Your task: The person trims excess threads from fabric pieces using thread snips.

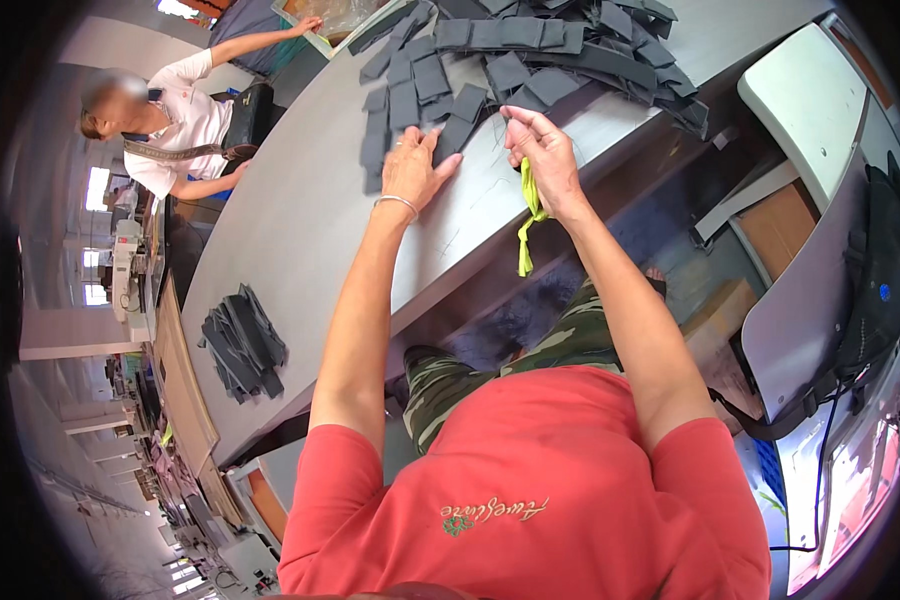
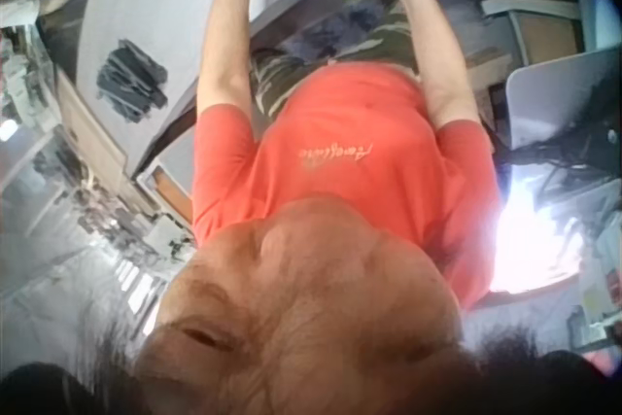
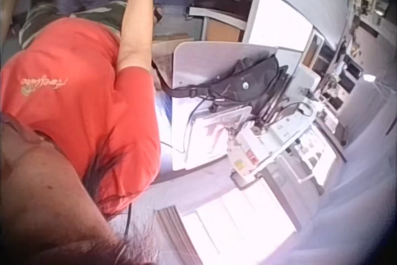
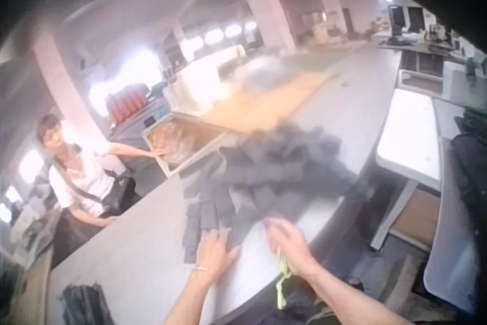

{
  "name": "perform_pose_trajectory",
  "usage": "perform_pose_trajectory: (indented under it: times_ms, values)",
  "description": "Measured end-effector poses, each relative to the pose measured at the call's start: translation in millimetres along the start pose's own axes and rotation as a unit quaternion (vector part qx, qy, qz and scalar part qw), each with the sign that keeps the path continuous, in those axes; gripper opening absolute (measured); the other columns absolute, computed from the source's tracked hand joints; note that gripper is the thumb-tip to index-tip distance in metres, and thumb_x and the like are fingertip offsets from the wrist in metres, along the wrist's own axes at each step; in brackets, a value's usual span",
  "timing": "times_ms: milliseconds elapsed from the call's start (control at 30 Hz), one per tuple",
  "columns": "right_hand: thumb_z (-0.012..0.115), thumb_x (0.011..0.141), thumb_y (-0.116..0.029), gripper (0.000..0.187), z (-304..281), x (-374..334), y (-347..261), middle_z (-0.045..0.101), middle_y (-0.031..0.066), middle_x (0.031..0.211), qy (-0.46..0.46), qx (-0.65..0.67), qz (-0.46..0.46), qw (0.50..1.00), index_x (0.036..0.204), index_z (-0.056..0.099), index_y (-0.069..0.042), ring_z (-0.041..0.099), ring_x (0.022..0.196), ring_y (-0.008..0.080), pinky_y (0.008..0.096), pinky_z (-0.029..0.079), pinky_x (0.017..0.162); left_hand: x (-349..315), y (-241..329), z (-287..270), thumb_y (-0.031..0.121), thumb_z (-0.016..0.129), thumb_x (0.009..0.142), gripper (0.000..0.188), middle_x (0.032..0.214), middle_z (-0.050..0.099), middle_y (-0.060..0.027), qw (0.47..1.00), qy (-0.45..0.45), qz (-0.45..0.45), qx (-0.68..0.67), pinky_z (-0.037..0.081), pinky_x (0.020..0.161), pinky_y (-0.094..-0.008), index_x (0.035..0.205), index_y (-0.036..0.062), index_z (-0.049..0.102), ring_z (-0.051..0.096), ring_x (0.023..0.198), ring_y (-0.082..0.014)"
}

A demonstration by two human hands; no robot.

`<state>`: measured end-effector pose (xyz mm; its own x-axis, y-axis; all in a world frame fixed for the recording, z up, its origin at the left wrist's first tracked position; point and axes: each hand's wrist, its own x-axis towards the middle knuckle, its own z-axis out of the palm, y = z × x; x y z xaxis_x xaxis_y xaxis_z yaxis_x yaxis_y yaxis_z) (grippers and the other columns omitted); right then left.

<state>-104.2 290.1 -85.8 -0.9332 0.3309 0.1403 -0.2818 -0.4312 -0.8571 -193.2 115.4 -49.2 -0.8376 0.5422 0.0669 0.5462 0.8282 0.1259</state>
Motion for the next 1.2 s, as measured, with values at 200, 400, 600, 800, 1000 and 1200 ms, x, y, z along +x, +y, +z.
perform_pose_trajectory:
  times_ms: [200,400,600,800,1000,1200]
  values:
    - [0.06,0.092,-0.022,0.034,2,-1,3,0.054,-0.0002,0.075,0.0,-0.028,0.013,1.0,0.117,0.058,0.001,0.047,0.065,0.0048,0.0201,0.041,0.058,-29,9,-7,0.034,0.065,0.082,0.045,0.102,0.058,-0.0151,0.989,0.032,-0.027,-0.144,0.05,0.079,-0.0388,0.108,-0.003,0.061,0.061,0.091,-0.0334]
    - [0.063,0.089,-0.019,0.029,8,-2,2,0.059,0.0004,0.076,-0.034,-0.197,0.018,0.98,0.113,0.061,-0.003,0.051,0.068,0.0059,0.0223,0.043,0.061,-83,-11,1,0.026,0.055,0.092,0.036,0.106,0.06,-0.0062,0.555,0.036,-0.172,-0.813,0.05,0.078,-0.0354,0.12,0.0033,0.05,0.062,0.091,-0.0188]
    - [0.066,0.083,-0.012,0.027,24,-13,-3,0.064,0.0115,0.086,-0.062,-0.392,-0.119,0.91,0.108,0.062,-0.003,0.06,0.071,0.0203,0.0317,0.047,0.068,-121,-14,5,0.022,0.057,0.09,0.032,0.104,0.06,-0.0061,0.473,0.148,-0.168,-0.852,0.047,0.088,-0.0419,0.117,0.007,0.049,0.061,0.097,-0.0226]
    - [0.065,0.08,-0.009,0.026,35,-22,-14,0.063,0.0149,0.088,-0.085,-0.441,-0.091,0.889,0.105,0.063,-0.004,0.061,0.075,0.0276,0.0367,0.047,0.07,-136,-17,20,0.019,0.058,0.09,0.026,0.105,0.06,-0.0073,0.413,0.18,-0.149,-0.88,0.045,0.088,-0.0421,0.112,0.009,0.048,0.059,0.099,-0.0226]
    - [0.067,0.079,-0.01,0.028,66,-35,-39,0.062,0.011,0.087,-0.106,-0.562,-0.163,0.804,0.107,0.064,-0.005,0.061,0.078,0.0296,0.0371,0.048,0.07,-140,-17,28,0.021,0.057,0.09,0.029,0.11,0.059,-0.0112,0.392,0.194,-0.143,-0.888,0.044,0.095,-0.0417,0.112,0.0034,0.05,0.056,0.104,-0.0259]
    - [0.068,0.076,-0.012,0.029,95,-23,-20,0.059,0.0082,0.083,-0.14,-0.597,-0.296,0.732,0.105,0.065,-0.01,0.06,0.083,0.0277,0.0387,0.048,0.073,-141,-13,27,0.018,0.056,0.09,0.037,0.109,0.058,-0.0098,0.393,0.189,-0.113,-0.893,0.044,0.091,-0.0439,0.121,0.0069,0.041,0.057,0.102,-0.0235]
